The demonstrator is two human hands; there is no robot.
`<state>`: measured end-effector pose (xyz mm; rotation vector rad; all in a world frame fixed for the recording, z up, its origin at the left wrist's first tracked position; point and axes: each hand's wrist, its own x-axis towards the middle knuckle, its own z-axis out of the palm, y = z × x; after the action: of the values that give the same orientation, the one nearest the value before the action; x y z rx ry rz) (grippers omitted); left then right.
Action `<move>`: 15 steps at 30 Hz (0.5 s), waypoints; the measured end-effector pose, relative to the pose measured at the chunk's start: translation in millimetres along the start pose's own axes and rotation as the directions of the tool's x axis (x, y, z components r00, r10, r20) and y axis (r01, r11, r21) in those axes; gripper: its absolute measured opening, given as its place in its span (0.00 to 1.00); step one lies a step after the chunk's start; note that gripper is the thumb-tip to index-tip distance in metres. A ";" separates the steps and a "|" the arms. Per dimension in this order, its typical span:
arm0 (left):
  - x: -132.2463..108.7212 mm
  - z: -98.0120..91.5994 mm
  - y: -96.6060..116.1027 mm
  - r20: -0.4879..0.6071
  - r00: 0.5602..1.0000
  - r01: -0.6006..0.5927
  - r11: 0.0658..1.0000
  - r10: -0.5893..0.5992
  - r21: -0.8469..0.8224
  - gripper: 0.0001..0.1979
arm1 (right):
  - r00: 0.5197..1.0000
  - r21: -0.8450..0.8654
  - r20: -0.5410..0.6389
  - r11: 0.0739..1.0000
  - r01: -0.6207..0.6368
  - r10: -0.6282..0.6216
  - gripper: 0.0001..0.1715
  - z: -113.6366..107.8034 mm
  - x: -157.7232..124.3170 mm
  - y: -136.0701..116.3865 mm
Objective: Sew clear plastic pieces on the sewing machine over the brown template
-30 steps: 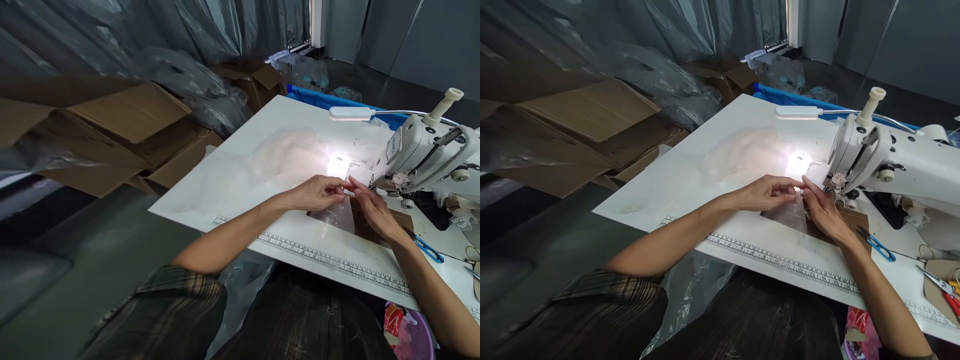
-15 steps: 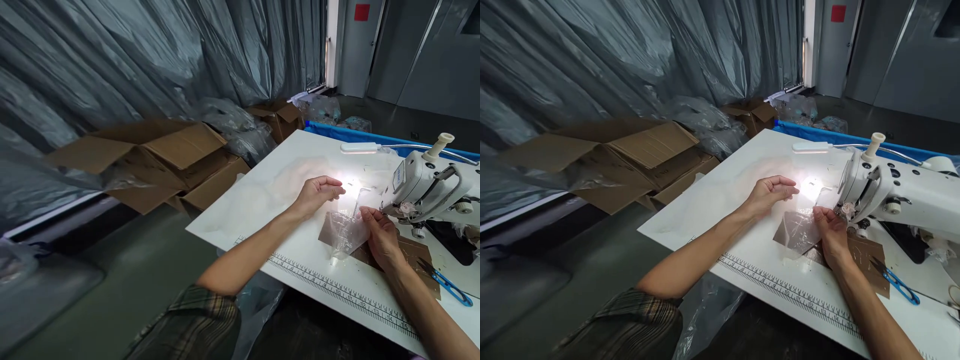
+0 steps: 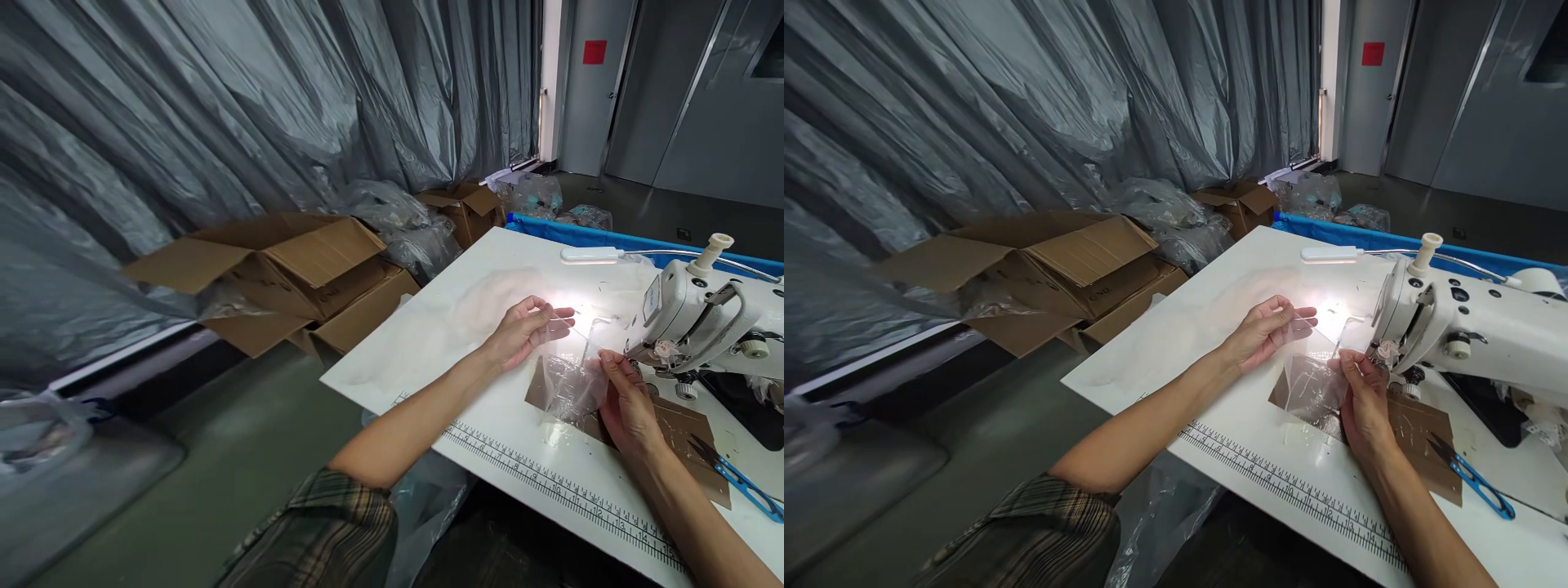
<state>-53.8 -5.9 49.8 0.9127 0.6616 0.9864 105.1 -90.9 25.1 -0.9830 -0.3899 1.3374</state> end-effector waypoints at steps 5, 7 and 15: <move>0.6 1.3 -1.1 -0.038 0.999 0.014 1.000 -0.014 0.002 0.15 | 1.000 -0.021 0.013 1.000 -0.011 0.012 0.25 0.3 -0.1 -1.3; 0.9 1.3 -1.4 -0.044 0.999 0.020 1.000 -0.020 -0.002 0.14 | 1.000 -0.032 0.013 0.999 -0.006 0.006 0.26 0.2 -0.3 -2.4; 4.0 -4.3 -4.8 -0.004 1.000 0.009 1.000 -0.009 0.005 0.18 | 1.000 -0.066 -0.015 0.998 0.004 -0.005 0.26 -2.9 0.9 -2.2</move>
<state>-53.7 -2.0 43.3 0.9115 0.6719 0.9790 108.9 -90.9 24.9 -1.0464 -0.4262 1.3194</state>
